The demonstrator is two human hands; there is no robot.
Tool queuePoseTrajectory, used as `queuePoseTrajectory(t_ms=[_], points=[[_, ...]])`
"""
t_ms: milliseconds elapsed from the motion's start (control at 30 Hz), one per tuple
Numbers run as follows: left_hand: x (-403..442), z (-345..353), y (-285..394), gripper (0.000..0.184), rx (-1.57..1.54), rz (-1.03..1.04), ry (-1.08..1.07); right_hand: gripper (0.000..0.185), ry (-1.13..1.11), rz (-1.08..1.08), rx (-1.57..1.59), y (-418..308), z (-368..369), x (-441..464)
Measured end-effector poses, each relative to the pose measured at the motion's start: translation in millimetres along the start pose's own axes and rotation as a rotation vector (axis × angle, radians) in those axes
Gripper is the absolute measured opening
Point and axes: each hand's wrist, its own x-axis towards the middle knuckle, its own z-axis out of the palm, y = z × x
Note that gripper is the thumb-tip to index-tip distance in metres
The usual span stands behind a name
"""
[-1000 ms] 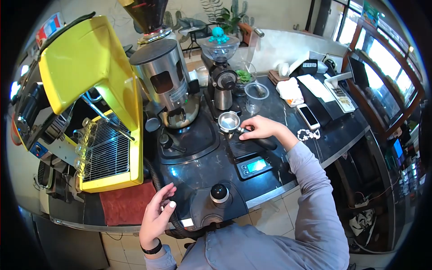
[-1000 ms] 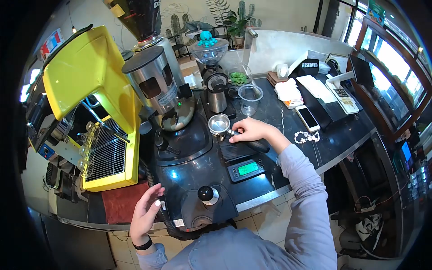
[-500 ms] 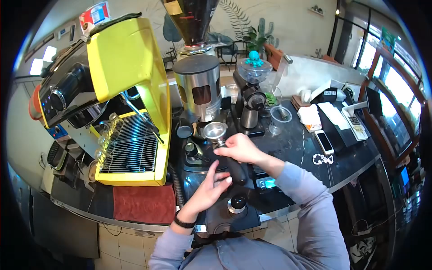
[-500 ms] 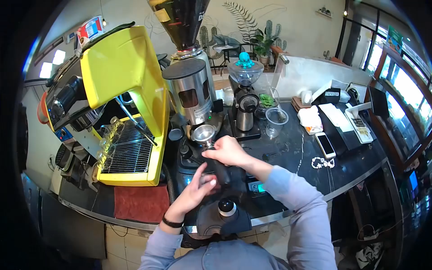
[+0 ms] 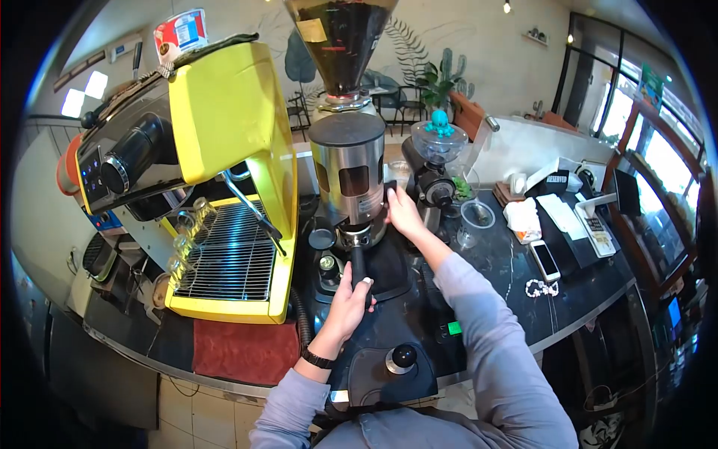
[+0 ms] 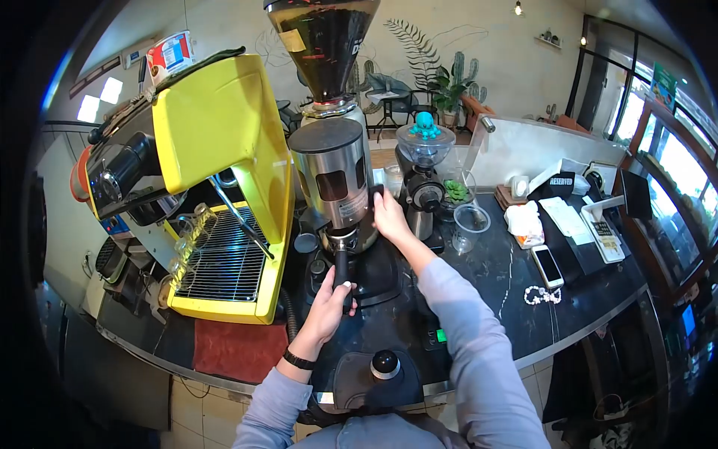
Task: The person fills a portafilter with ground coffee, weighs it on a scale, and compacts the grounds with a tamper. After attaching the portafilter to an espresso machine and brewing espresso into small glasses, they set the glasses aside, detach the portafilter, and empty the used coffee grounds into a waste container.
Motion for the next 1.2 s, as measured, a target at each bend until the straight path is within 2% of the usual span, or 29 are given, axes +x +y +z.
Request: queuePoseTrajectory(t_ms=[67,167,233,267,333,400,433,533,633,733,800,833,967,1000,1067,1167,1200], points=[[3,-2,-7,0.065,-0.016,0.006,0.013,0.037,0.26,-0.385,-0.328,23,14,21],[1,-3,-8,0.062,-0.022,-0.002,0.021,0.035,0.2,-0.293,-0.251,21,6,5],[2,-6,-9,0.059,-0.029,0.0,0.019,0.027,0.083,-0.284,-0.154,-4,-4,-47],[4,-7,-6,0.058,-0.026,0.009,0.013,0.023,0.029,-0.454,-0.238,-18,-6,-74],[0,-7,-7,0.057,-0.02,-0.004,0.001,0.023,-0.047,-0.273,-0.004,-39,-3,-95],[-1,-7,-6,0.056,-0.028,-0.015,0.011,0.025,0.08,-0.305,-0.052,-14,-4,-66],[-1,-7,-5,0.056,-0.026,-0.019,0.013,0.028,0.108,-0.172,-0.017,-15,-3,-49],[-5,-8,-5,0.056,-0.015,-0.028,0.017,0.031,0.093,-0.124,0.071,21,8,15],[-6,-10,-2,0.055,-0.01,-0.036,0.003,0.029,0.123,-0.058,0.045,4,10,3],[-8,-10,-2,0.054,-0.019,-0.031,-0.008,0.025,0.163,-0.127,-0.058,-7,4,-42],[-3,-11,-1,0.057,-0.03,-0.02,-0.026,0.022,0.187,-0.496,-0.126,-23,19,-90],[-3,-12,-2,0.059,-0.037,-0.021,-0.042,0.021,0.1,-0.351,0.031,-14,22,-95],[-5,-14,-2,0.061,-0.054,-0.028,-0.06,0.036,0.205,-0.192,-0.091,-14,12,-51],[-5,-15,-2,0.061,-0.053,-0.029,-0.064,0.039,0.214,-0.29,-0.065,11,12,-21],[-6,-15,-2,0.061,-0.045,-0.023,-0.065,0.041,0.225,-0.484,-0.206,51,16,22],[-9,-14,-1,0.056,-0.038,-0.03,-0.044,0.036,0.055,-0.154,-0.074,34,6,11],[-9,-13,0,0.054,-0.041,-0.03,-0.031,0.034,0.046,-0.15,-0.089,29,2,10]])
